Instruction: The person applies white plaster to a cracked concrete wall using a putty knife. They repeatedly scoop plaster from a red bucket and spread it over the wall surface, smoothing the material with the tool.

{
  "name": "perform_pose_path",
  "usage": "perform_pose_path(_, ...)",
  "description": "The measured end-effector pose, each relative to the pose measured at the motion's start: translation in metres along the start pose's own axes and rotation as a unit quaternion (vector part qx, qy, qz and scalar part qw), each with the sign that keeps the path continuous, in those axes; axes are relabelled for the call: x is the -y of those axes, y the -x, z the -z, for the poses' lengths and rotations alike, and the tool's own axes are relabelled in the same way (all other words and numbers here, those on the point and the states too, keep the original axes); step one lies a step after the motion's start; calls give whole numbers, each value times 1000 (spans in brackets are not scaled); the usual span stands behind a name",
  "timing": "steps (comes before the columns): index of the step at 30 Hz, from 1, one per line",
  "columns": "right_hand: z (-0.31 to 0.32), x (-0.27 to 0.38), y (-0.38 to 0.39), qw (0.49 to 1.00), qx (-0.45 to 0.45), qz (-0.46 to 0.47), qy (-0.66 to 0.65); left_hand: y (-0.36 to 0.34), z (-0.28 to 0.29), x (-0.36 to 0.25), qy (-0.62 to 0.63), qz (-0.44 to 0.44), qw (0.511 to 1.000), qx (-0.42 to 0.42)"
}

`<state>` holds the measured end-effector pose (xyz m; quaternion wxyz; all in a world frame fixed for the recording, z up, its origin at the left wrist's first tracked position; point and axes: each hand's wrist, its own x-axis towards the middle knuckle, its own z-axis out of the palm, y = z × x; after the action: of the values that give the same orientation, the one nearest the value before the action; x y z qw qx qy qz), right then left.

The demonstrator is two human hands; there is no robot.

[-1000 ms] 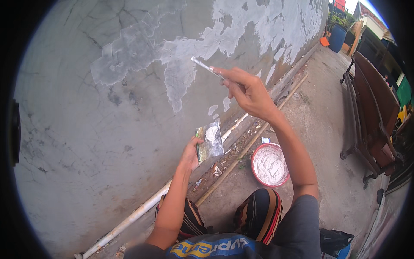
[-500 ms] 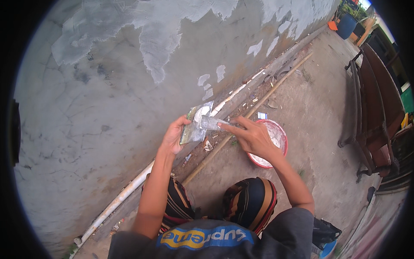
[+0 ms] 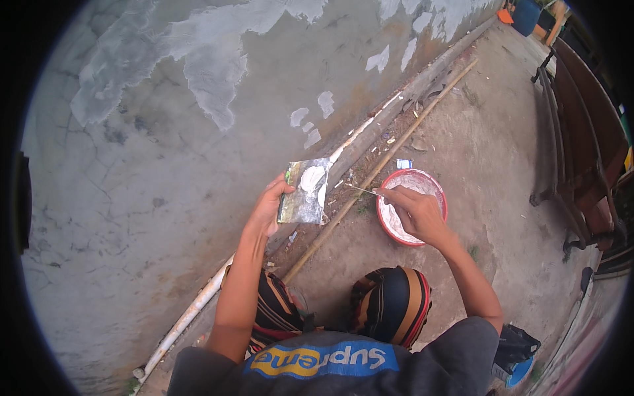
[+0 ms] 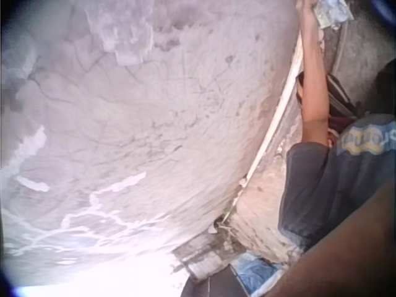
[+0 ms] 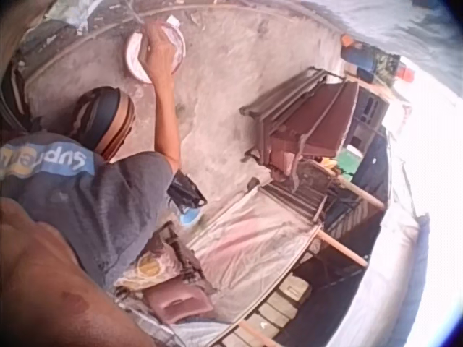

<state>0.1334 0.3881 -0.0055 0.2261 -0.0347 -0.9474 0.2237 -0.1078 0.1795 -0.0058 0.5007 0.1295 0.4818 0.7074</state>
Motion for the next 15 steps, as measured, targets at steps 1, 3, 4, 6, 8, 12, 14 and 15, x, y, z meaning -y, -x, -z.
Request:
perform_pose_path(1,6,2,-4,999,-34,-28,-32,-1,-3,3,-42,-11,999,-19)
perform_pose_path(3,19,11,-18,997,9,-76,-20,-3,-4,8,-148,-33,987,-57)
perform_pose_path(4,26,9,-24,995,53,-78,9,-3,-4,9,-211,-47,974,-75)
perform_pose_path(6,32,7,-32,987,114,-59,92,-9,1,15,-313,-67,943,-86)
perform_pose_path(8,25,-4,-35,977,162,-34,135,-14,11,24,-389,-79,915,-78)
perform_pose_path(12,10,-6,-42,947,218,6,237,-11,-4,12,-387,5,922,30)
perform_pose_path(14,9,-12,-51,947,221,16,233,-14,3,15,-408,14,912,39)
perform_pose_path(15,14,-14,-59,948,239,-4,212,-14,7,17,-418,18,907,44)
